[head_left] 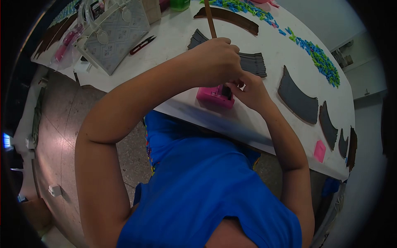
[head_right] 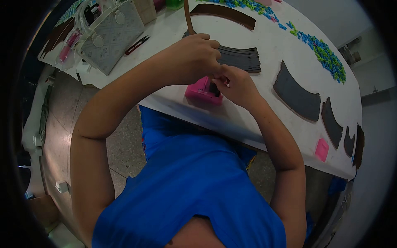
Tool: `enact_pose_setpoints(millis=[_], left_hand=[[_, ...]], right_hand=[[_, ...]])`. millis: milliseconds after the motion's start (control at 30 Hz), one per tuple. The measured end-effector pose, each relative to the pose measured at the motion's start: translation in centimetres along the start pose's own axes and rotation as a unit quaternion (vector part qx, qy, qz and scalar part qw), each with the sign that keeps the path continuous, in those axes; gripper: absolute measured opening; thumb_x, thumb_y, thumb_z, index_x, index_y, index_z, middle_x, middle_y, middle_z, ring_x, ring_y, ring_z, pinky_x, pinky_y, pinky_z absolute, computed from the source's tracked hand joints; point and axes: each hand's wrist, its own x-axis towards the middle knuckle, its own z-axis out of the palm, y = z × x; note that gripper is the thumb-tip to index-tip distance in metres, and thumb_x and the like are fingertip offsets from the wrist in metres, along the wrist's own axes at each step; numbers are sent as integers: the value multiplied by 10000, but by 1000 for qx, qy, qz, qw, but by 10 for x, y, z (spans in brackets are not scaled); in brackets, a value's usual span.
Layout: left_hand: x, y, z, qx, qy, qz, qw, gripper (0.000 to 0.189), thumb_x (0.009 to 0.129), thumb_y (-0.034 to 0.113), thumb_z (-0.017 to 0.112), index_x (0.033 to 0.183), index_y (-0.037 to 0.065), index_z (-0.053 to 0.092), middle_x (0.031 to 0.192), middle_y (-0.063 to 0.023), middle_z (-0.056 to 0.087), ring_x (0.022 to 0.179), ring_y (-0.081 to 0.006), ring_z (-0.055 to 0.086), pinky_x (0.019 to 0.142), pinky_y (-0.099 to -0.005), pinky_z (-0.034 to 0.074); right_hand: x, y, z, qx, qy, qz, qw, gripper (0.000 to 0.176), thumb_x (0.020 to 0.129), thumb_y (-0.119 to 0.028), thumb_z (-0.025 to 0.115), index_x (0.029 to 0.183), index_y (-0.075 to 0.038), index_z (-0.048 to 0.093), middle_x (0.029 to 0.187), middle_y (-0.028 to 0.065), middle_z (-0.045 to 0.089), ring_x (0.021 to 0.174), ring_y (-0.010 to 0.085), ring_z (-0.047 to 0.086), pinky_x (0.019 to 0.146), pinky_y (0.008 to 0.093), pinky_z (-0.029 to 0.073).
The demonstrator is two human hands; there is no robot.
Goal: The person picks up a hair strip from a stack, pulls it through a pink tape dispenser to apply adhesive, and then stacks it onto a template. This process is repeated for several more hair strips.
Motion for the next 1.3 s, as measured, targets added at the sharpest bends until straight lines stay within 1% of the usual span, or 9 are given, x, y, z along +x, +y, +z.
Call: enact_pose_setpoints(millis=[233, 333, 433, 500, 600, 800, 900, 967, 1300], left_hand=[[-23, -7, 29, -39, 18, -29, 999, 117, 816, 68, 720, 888, 133, 786, 868, -34, 705, 935, -228, 674, 879, -389, 537], [-36, -5, 50, -62, 30, -50, 996, 135, 779, 58, 733, 897, 114, 772, 889, -52, 700, 927, -242, 675, 816, -392, 558], [-42, 2, 68, -92, 63, -52, 992, 165, 759, 62, 747, 919, 99, 757, 888, -66, 693, 915, -255, 675, 764, -387, 565], [-43, 7, 76, -131, 142, -50, 980, 198, 745, 53, 753, 939, 93, 743, 887, -74, 685, 885, -271, 673, 735, -394, 563], [-41, 11, 81, -140, 165, -48, 975, 223, 736, 51, 760, 955, 94, 745, 886, -78, 685, 863, -276, 672, 727, -399, 564], [-39, 13, 86, -139, 169, -41, 975, 239, 723, 73, 785, 956, 92, 737, 882, -76, 684, 854, -271, 671, 711, -396, 563], [-37, 14, 89, -132, 181, -36, 974, 238, 721, 80, 790, 952, 98, 732, 873, -73, 679, 851, -271, 671, 706, -393, 563], [-37, 13, 90, -135, 181, -38, 973, 238, 721, 81, 792, 950, 100, 731, 873, -73, 679, 850, -271, 672, 706, -392, 564], [-37, 14, 89, -139, 164, -44, 976, 231, 736, 45, 771, 960, 90, 737, 890, -79, 685, 869, -275, 676, 723, -400, 573]], right_hand=[[-7, 5, -4, -14, 17, -40, 999, 197, 878, -32, 742, 1072, -59, 717, 919, 105, 734, 807, 229, 721, 685, 340, 580], [-13, 4, -10, -37, 7, -60, 998, 192, 871, -20, 727, 1058, -63, 731, 918, 100, 731, 811, 238, 719, 688, 350, 585], [-18, 3, -17, -60, -5, -69, 996, 180, 868, -12, 713, 1036, -67, 750, 916, 96, 725, 814, 249, 715, 694, 359, 588], [-21, 6, -19, -66, -8, -70, 995, 174, 869, -8, 706, 1022, -69, 760, 917, 94, 722, 819, 253, 714, 696, 362, 590], [-25, 11, -21, -74, -4, -87, 993, 221, 847, 46, 703, 1025, -65, 774, 924, 83, 717, 789, 214, 691, 660, 333, 556], [-29, 11, -23, -91, -12, -64, 994, 209, 859, 1, 703, 1032, -87, 782, 918, 82, 713, 794, 241, 690, 671, 355, 567], [-31, 12, -23, -86, -6, -68, 994, 211, 859, 4, 700, 1030, -89, 781, 911, 81, 708, 784, 238, 686, 665, 354, 563], [-32, 14, -22, -82, -5, -72, 994, 208, 848, 47, 703, 1023, -52, 759, 931, 88, 710, 783, 208, 694, 658, 321, 565], [-36, 14, -22, -86, -7, -54, 995, 202, 856, 46, 705, 1024, -52, 756, 929, 86, 709, 799, 204, 697, 673, 323, 577]])
